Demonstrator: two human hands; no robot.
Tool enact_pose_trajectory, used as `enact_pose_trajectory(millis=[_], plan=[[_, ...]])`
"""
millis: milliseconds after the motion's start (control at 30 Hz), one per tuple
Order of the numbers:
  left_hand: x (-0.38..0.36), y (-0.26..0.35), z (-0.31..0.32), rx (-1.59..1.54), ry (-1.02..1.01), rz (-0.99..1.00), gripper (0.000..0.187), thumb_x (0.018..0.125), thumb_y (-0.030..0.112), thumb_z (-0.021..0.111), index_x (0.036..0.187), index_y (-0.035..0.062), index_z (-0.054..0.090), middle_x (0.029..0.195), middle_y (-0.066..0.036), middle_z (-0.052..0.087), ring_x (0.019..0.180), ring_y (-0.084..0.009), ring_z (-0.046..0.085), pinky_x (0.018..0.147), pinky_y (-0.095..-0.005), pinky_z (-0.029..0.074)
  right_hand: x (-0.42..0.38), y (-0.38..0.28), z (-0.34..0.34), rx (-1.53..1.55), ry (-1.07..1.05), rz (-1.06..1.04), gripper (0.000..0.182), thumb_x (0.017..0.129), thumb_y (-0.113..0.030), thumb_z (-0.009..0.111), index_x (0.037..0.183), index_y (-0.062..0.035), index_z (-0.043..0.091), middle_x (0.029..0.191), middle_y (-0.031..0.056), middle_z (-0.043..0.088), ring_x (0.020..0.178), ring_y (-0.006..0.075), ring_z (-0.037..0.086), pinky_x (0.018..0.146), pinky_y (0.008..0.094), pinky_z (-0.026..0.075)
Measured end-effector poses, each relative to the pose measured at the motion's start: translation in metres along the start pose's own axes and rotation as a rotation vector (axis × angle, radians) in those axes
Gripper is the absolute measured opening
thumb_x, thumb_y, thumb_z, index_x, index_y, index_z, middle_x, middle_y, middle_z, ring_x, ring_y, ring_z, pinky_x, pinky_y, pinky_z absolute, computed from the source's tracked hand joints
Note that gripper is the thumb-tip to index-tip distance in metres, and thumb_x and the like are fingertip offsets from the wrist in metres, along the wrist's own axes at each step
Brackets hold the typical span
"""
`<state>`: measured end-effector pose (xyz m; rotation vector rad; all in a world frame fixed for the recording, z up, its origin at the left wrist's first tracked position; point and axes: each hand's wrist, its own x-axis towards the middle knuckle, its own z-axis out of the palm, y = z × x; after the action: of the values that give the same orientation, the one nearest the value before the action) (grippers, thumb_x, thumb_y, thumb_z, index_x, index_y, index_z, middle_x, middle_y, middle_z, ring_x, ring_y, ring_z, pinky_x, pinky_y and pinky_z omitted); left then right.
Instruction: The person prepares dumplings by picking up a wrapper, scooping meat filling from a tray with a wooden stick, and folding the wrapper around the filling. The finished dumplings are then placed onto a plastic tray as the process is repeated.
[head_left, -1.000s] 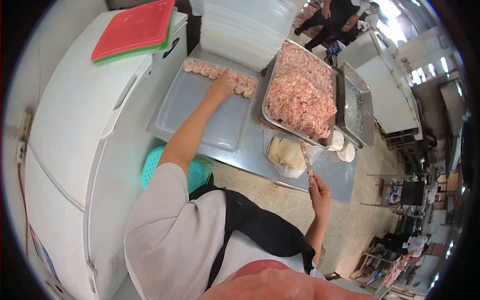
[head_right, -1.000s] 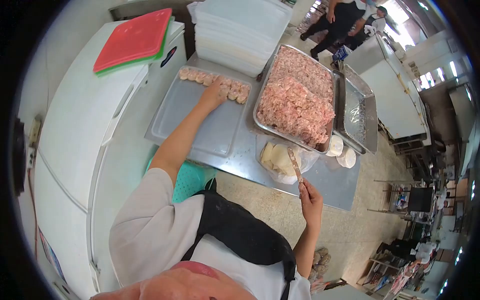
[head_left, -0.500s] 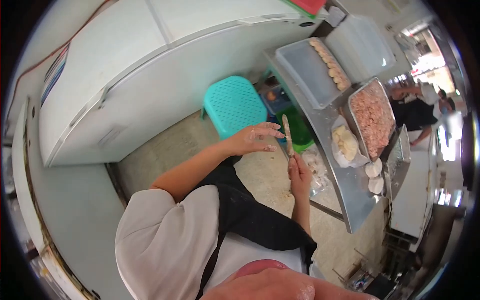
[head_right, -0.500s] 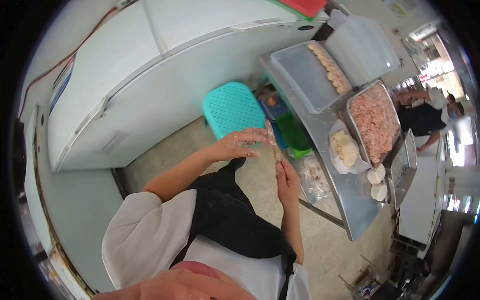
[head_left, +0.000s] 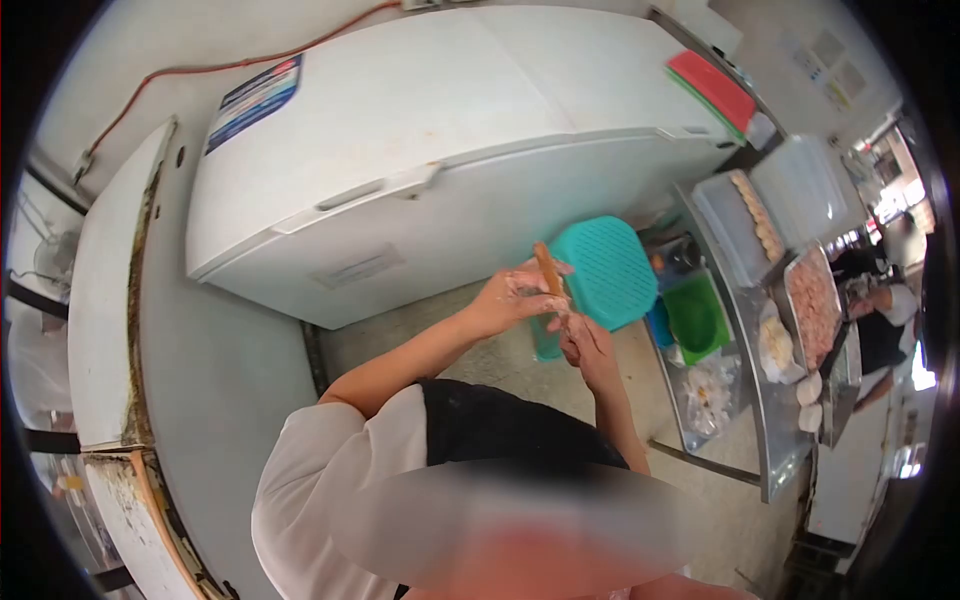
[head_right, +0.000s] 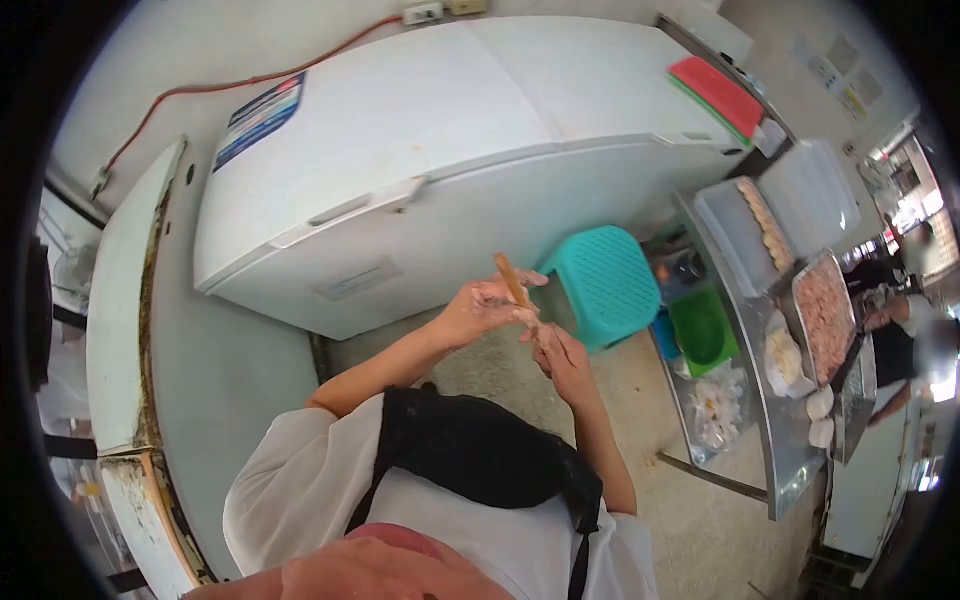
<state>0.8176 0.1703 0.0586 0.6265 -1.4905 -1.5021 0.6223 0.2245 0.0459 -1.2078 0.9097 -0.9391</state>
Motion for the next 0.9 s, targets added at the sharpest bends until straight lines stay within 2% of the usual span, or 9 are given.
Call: enact_pose_trajectory(millis=[133, 300, 367, 433, 533, 600, 733, 800, 900], plan=[[-0.081, 0.038, -0.105, -0.126, 0.207, -0.094, 0.008, 0.086, 0.011, 0.067, 0.089, 0.0036, 0.069, 0.124, -0.014, 0.055, 0.117, -0.0234, 0.052, 0.095, -0.0419, 0.042, 0.067, 0.005, 0.12, 0.066, -0.239, 0.042, 0.034, 0.103, -0.029, 0.038, 0.1, -0.0018, 0.06, 0.059, -0.0059, 0.035, 0.049, 0.004, 0.03, 0.045, 0.0212, 0.023], [-0.137, 0.087, -0.174, -0.092, 0.446, 0.004, 0.009, 0.089, 0.009, 0.063, 0.09, 0.0021, 0.069, 0.131, -0.015, 0.051, 0.116, -0.023, 0.052, 0.099, -0.0403, 0.04, 0.12, -0.006, 0.211, 0.077, -0.429, 0.058, 0.037, 0.103, -0.031, 0.038, 0.102, -0.0017, 0.06, 0.06, -0.0049, 0.037, 0.05, 0.0044, 0.031, 0.046, 0.0206, 0.025], [-0.145, 0.093, -0.195, -0.083, 0.483, 0.066, 0.013, 0.091, 0.011, 0.061, 0.096, 0.002, 0.069, 0.133, -0.015, 0.05, 0.118, -0.0232, 0.052, 0.1, -0.0405, 0.04, 0.131, -0.008, 0.233, 0.147, -0.453, 0.083, 0.034, 0.103, -0.028, 0.04, 0.111, -0.0016, 0.061, 0.065, -0.0037, 0.041, 0.055, 0.0046, 0.035, 0.048, 0.0195, 0.028], [-0.15, 0.095, -0.208, -0.098, 0.502, 0.11, 0.017, 0.092, 0.013, 0.059, 0.101, 0.002, 0.069, 0.134, -0.016, 0.049, 0.119, -0.0234, 0.051, 0.101, -0.0408, 0.039, 0.136, -0.01, 0.252, 0.131, -0.403, 0.037, 0.032, 0.101, -0.025, 0.044, 0.116, -0.0015, 0.06, 0.068, -0.0031, 0.043, 0.059, 0.0045, 0.038, 0.051, 0.0191, 0.031], [-0.152, 0.1, -0.212, -0.157, 0.519, 0.104, 0.035, 0.096, 0.025, 0.053, 0.124, 0.0048, 0.059, 0.134, -0.016, 0.05, 0.122, -0.0273, 0.048, 0.097, -0.0416, 0.043, 0.132, -0.006, 0.263, 0.041, -0.284, -0.04, 0.031, 0.099, -0.018, 0.05, 0.124, -0.0007, 0.057, 0.075, -0.0025, 0.047, 0.066, 0.0046, 0.043, 0.056, 0.0188, 0.036], [-0.15, 0.11, -0.213, -0.32, 0.457, 0.023, 0.053, 0.097, 0.036, 0.047, 0.139, 0.004, 0.043, 0.142, -0.015, 0.043, 0.129, -0.0288, 0.041, 0.101, -0.0445, 0.038, 0.132, -0.002, 0.265, -0.024, -0.213, -0.103, 0.032, 0.097, -0.015, 0.054, 0.126, 0.0001, 0.056, 0.078, -0.0025, 0.048, 0.069, 0.0047, 0.045, 0.06, 0.0188, 0.038], [-0.143, 0.113, -0.221, -0.267, 0.309, -0.026, 0.061, 0.096, 0.042, 0.047, 0.144, 0.0046, 0.035, 0.146, -0.014, 0.038, 0.136, -0.0269, 0.033, 0.107, -0.0461, 0.03, 0.131, 0.023, 0.254, -0.151, 0.07, -0.254, 0.031, 0.096, -0.015, 0.056, 0.123, 0.0009, 0.058, 0.079, -0.0011, 0.049, 0.073, 0.0067, 0.047, 0.064, 0.0225, 0.041], [-0.138, 0.11, -0.214, 0.132, 0.209, 0.017, 0.062, 0.096, 0.042, 0.048, 0.144, 0.0052, 0.035, 0.146, -0.013, 0.038, 0.138, -0.0249, 0.029, 0.11, -0.0459, 0.024, 0.127, 0.024, 0.24, -0.24, 0.197, -0.27, 0.031, 0.096, -0.015, 0.056, 0.123, 0.0001, 0.058, 0.078, -0.0003, 0.048, 0.073, 0.0079, 0.047, 0.065, 0.0237, 0.041], [-0.123, 0.108, -0.192, 0.015, 0.25, -0.01, 0.061, 0.095, 0.038, 0.05, 0.145, 0.0064, 0.034, 0.145, -0.012, 0.038, 0.139, -0.0248, 0.028, 0.111, -0.0445, 0.023, 0.109, 0.011, 0.224, -0.617, 0.296, -0.293, 0.032, 0.095, -0.016, 0.056, 0.124, -0.0024, 0.058, 0.079, 0.0023, 0.047, 0.072, 0.0107, 0.047, 0.065, 0.0253, 0.041]])
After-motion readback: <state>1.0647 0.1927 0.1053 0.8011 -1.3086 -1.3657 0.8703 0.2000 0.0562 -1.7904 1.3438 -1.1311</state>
